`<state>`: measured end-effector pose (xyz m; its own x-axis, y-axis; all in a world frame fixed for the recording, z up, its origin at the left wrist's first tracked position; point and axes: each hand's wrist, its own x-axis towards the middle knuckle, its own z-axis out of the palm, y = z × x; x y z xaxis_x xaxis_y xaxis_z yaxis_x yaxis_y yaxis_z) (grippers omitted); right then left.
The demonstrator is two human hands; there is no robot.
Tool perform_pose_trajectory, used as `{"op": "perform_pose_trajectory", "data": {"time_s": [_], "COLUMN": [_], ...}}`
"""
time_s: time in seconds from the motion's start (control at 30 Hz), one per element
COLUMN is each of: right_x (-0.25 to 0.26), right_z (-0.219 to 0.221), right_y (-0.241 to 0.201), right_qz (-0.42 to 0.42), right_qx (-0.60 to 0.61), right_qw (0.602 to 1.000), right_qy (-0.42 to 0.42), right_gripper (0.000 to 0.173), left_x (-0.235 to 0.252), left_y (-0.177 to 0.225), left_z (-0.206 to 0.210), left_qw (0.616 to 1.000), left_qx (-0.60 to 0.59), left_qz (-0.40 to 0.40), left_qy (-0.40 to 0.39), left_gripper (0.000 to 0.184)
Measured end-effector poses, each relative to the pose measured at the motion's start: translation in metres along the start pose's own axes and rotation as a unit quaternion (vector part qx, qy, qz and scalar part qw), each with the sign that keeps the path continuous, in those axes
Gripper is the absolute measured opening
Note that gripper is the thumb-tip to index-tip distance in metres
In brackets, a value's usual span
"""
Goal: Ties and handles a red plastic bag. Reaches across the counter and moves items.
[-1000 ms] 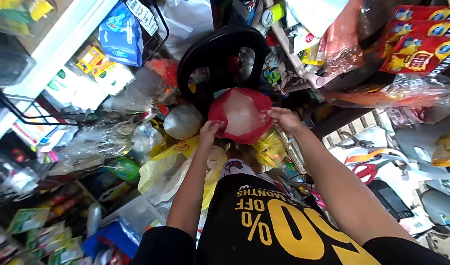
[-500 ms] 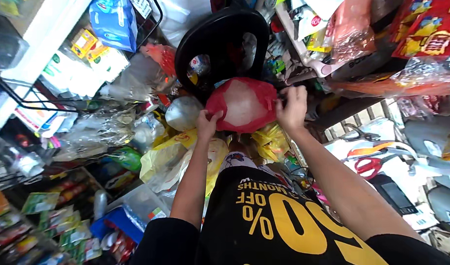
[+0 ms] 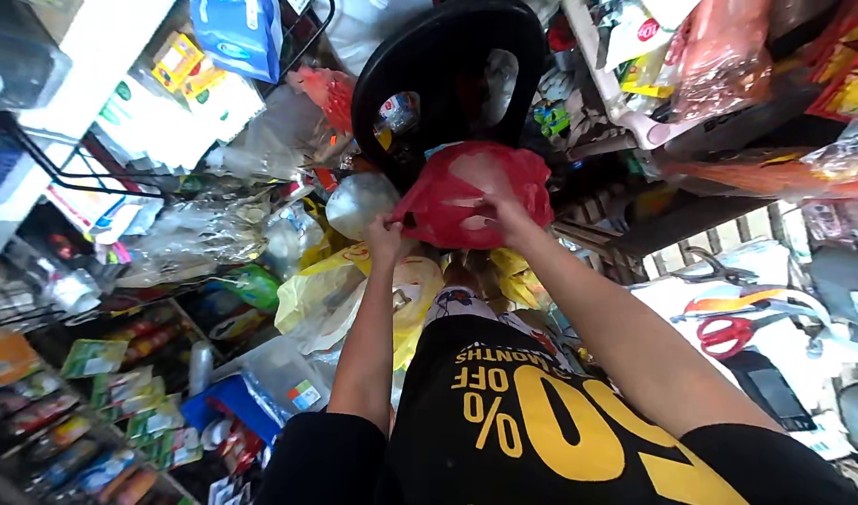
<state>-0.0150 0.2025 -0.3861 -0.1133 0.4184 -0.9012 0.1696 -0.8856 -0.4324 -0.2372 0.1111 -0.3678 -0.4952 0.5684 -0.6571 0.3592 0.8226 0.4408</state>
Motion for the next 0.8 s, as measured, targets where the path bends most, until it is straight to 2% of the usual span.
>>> {"op": "perform_pose_trajectory", "data": {"time_s": [0.1, 0.17, 0.2, 0.27, 0.33, 0.4, 0.43, 0.47, 0.53, 0.6, 0.67, 0.73, 0.8], "right_x": [-0.008, -0.022, -0.028, -0.038, -0.042, -0.042, -0.04, -0.039, -0.036, -0.03, -0.028, -0.035, -0.04], "right_z": [0.008, 0.019, 0.026, 0.033, 0.029, 0.01, -0.002, -0.013, -0.03, -0.04, -0.046, -0.045, -0.031], "right_y": [-0.004, -0.013, -0.017, -0.012, -0.003, 0.009, 0.015, 0.018, 0.017, 0.016, 0.014, 0.005, 0.0], "right_qz": [-0.024, -0.071, -0.098, -0.16, -0.269, -0.381, -0.401, -0.386, -0.341, -0.332, -0.305, -0.257, -0.262], "right_qx": [-0.01, -0.073, -0.111, -0.203, -0.31, -0.421, -0.461, -0.488, -0.477, -0.417, -0.388, -0.397, -0.425], "right_qw": [1.0, 0.995, 0.989, 0.966, 0.912, 0.816, 0.779, 0.764, 0.779, 0.793, 0.811, 0.841, 0.849], "right_qy": [0.011, -0.001, -0.011, -0.015, 0.027, 0.109, 0.144, 0.169, 0.225, 0.294, 0.315, 0.263, 0.173], "right_gripper": [0.036, 0.034, 0.033, 0.031, 0.027, 0.027, 0.029, 0.031, 0.039, 0.04, 0.034, 0.029, 0.029], "left_x": [-0.019, -0.028, -0.028, -0.022, -0.016, -0.023, -0.028, -0.032, -0.038, -0.037, -0.033, -0.029, -0.026], "left_y": [0.024, 0.044, 0.049, 0.051, 0.052, 0.064, 0.066, 0.068, 0.068, 0.062, 0.051, 0.043, 0.041], "left_z": [0.007, 0.025, 0.039, 0.066, 0.082, 0.08, 0.079, 0.077, 0.076, 0.079, 0.083, 0.085, 0.082], "left_qw": [0.984, 0.965, 0.96, 0.963, 0.966, 0.975, 0.978, 0.982, 0.985, 0.977, 0.963, 0.95, 0.949], "left_qx": [0.069, 0.079, 0.065, 0.057, 0.08, 0.08, 0.063, 0.044, 0.012, 0.005, 0.004, -0.006, -0.028], "left_qz": [0.154, 0.25, 0.27, 0.256, 0.238, 0.197, 0.187, 0.173, 0.167, 0.21, 0.27, 0.311, 0.313], "left_qy": [0.049, 0.01, -0.022, -0.061, -0.053, -0.068, -0.064, -0.06, -0.045, -0.019, 0.01, 0.019, -0.001], "left_gripper": [0.039, 0.037, 0.037, 0.037, 0.028, 0.034, 0.034, 0.034, 0.031, 0.029, 0.027, 0.024, 0.023]}}
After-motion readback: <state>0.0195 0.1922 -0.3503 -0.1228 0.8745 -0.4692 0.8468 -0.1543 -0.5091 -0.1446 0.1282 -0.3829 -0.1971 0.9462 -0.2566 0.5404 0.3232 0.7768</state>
